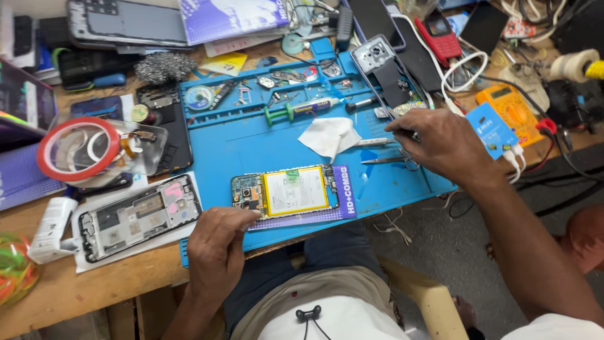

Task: The person disassembles a smartphone, removes the battery, and uses tweezers to adjust internal components and connectors. They then place a new battery into the phone chassis and continue working on the internal assembly.

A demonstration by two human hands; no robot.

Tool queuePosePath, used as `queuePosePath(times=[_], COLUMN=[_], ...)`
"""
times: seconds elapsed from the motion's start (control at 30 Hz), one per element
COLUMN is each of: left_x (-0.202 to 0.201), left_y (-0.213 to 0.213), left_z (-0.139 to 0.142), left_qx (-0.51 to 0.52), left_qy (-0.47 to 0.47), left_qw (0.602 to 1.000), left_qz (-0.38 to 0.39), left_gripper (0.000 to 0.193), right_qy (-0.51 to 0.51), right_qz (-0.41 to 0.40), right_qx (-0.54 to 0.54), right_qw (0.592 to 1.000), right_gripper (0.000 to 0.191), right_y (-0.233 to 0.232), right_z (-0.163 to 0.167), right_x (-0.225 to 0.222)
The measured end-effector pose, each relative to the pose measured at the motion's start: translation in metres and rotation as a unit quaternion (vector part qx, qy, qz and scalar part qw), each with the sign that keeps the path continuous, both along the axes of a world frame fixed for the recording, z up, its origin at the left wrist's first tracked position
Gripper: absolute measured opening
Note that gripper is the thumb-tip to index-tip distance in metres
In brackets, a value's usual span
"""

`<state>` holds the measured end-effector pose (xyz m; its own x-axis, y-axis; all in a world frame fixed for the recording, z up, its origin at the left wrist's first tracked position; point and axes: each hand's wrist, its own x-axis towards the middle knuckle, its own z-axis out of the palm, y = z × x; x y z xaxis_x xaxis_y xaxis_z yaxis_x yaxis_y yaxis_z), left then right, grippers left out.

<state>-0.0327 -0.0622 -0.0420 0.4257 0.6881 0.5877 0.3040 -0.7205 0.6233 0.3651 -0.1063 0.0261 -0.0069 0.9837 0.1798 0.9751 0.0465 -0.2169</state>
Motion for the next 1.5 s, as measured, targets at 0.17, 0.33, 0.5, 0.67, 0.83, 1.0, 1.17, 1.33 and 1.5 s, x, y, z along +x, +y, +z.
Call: queuePosePath(times=[0.17, 0.33, 0.5, 0.67, 0.83, 1.0, 1.17, 1.33, 1.5], left_x=[-0.003, -0.001, 0.000, -0.004, -0.005, 0.020, 0.065, 0.096, 0.098], left_y=[0.002, 0.002, 0.000, -0.001, -0.006, -0.035, -0.066, -0.067, -0.069], left_z=[0.001, 0.010, 0.014, 0.009, 0.011, 0.019, 0.032, 0.031, 0.013], left_qx=[-0.051, -0.020, 0.001, -0.007, -0.027, -0.078, -0.173, -0.311, -0.399], left_qy=[-0.022, -0.060, -0.047, -0.047, -0.066, -0.068, -0.082, -0.015, 0.027], left_qw=[0.998, 0.998, 0.999, 0.999, 0.997, 0.988, 0.952, 0.914, 0.876], left_qz=[0.000, -0.002, 0.004, 0.002, -0.015, -0.118, -0.239, -0.260, -0.269], left_gripper=[0.020, 0.020, 0.027, 0.014, 0.008, 0.010, 0.039, 0.037, 0.021], right_qy=[0.024, -0.059, -0.210, -0.296, -0.205, 0.212, 0.569, 0.645, 0.593], right_qz=[-0.004, 0.035, 0.075, 0.043, -0.092, -0.056, -0.102, -0.037, -0.036], right_qx=[0.015, 0.069, -0.040, -0.074, -0.173, -0.034, 0.052, 0.074, 0.058], right_qw=[1.000, 0.995, 0.974, 0.951, 0.959, 0.975, 0.814, 0.760, 0.802], right_gripper=[0.026, 0.031, 0.034, 0.033, 0.037, 0.047, 0.056, 0.042, 0.033], right_y=[-0.020, -0.013, 0.003, -0.017, -0.047, -0.082, -0.112, -0.133, -0.150], right_z=[0.003, 0.002, 0.009, 0.038, 0.038, 0.005, -0.045, -0.069, -0.059], right_x=[-0.016, -0.036, -0.042, -0.031, -0.004, 0.011, -0.036, -0.080, -0.087])
